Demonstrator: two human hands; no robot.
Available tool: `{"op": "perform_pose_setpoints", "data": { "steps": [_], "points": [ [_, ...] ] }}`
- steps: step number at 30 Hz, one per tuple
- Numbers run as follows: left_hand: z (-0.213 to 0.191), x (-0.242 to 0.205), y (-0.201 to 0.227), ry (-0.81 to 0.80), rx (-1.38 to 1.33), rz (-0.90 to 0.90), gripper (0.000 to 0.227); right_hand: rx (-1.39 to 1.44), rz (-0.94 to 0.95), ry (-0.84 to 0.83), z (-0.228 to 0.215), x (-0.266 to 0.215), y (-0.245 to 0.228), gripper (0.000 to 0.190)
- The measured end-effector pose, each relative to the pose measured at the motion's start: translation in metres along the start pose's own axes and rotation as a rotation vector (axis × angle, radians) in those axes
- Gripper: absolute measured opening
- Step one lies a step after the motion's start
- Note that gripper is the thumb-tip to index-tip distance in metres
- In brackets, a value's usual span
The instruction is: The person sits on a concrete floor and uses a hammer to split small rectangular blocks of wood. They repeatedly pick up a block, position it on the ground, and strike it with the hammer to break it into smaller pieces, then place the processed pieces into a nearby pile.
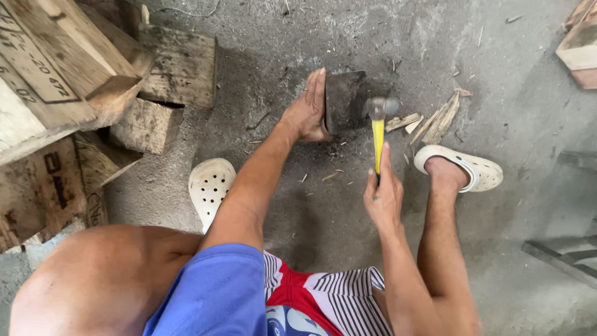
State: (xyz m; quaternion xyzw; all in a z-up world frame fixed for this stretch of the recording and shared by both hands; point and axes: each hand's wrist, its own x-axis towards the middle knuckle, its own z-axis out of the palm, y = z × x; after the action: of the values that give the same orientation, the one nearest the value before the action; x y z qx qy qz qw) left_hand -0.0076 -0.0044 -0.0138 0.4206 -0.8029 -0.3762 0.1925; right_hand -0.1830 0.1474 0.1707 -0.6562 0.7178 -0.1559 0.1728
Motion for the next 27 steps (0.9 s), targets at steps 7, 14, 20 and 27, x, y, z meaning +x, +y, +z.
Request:
{"op": "perform_pose_setpoints", "data": {
  "steps": [7,14,20,27],
  "points": [
    [-0.021,-0.001,0.003,-0.049,0.034,-0.023,0.165,0.055,0.043,0.011,0.01,0.036,-0.001,0.067],
    [-0.012,0.001,-0.002,-0.008,0.013,0.001,0.163,0.078,0.069,0.036,0.01,-0.048,0.031,0.066],
    [-0.019,0.002,0.004,-0.005,0.04,0.014,0.163,0.137,0.084,0.069,0.007,-0.021,0.011,0.066],
    [-0.027,0.002,0.012,-0.127,0.031,-0.122,0.166,0.166,-0.09,0.094,0.027,0.042,-0.018,0.068]
  ]
}}
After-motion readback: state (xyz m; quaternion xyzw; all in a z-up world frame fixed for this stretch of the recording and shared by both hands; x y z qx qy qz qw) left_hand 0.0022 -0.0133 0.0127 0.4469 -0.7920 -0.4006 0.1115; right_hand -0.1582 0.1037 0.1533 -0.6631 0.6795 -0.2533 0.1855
